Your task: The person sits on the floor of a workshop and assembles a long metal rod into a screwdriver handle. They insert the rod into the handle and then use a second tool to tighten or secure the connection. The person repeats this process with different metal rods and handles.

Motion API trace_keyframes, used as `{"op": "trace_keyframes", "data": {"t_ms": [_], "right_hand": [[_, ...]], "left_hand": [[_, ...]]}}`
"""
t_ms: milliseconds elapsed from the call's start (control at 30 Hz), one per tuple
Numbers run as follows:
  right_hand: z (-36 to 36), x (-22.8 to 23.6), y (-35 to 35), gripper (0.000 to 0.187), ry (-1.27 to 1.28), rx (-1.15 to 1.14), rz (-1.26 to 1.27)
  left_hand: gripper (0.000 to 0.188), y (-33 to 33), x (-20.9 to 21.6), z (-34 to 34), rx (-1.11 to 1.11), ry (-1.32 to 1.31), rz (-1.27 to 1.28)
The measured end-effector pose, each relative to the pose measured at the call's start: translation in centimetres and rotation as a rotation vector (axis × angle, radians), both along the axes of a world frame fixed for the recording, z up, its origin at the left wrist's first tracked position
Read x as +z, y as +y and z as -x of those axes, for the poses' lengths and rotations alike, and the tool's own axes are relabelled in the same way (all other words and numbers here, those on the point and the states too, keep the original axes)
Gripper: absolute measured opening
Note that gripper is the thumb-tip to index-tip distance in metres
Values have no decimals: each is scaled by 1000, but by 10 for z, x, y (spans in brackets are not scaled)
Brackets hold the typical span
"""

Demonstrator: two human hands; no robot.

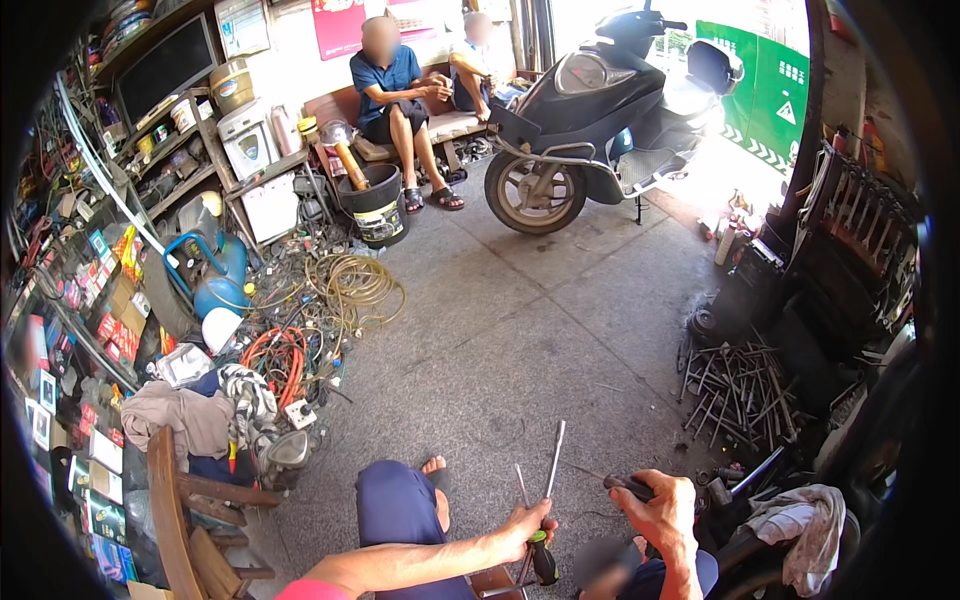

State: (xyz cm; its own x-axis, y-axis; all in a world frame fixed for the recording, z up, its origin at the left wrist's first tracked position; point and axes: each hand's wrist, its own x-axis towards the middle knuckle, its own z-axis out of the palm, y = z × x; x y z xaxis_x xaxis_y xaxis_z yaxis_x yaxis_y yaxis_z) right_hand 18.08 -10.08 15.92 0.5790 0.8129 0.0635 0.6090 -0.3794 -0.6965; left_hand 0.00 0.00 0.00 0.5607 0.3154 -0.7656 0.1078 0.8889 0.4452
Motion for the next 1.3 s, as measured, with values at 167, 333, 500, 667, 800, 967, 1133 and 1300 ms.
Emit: {"op": "trace_keyframes", "data": {"t_ms": [167, 333, 500, 667, 800, 967, 1133, 1300], "right_hand": [[1, 0, -3, 27, 47, -45, 27], [7, -3, 2, 27, 0, 19, -1], [3, -12, 6, 26, -90, -78, -21], [6, -8, 9, 27, -44, -76, -1], [6, -6, 7, 27, -21, 4, -40], [2, -5, 8, 27, -66, -170, -301], [1, 0, 7, 24, 115, -191, -331], [6, -11, 6, 26, 148, 20, -160]], "left_hand": [[26, -6, 5, 1, -57, -30, -15], [28, -2, 8, 4, -84, 46, -54], [30, 0, 2, 3, -84, 14, -64], [31, 1, -4, 7, -76, -60, -77], [31, 0, 2, 3, -72, -36, -67], [33, 1, -4, 1, -56, -36, -62], [34, 0, -1, 0, -56, -3, -30], [34, 0, 2, -2, -70, 8, -41]]}}
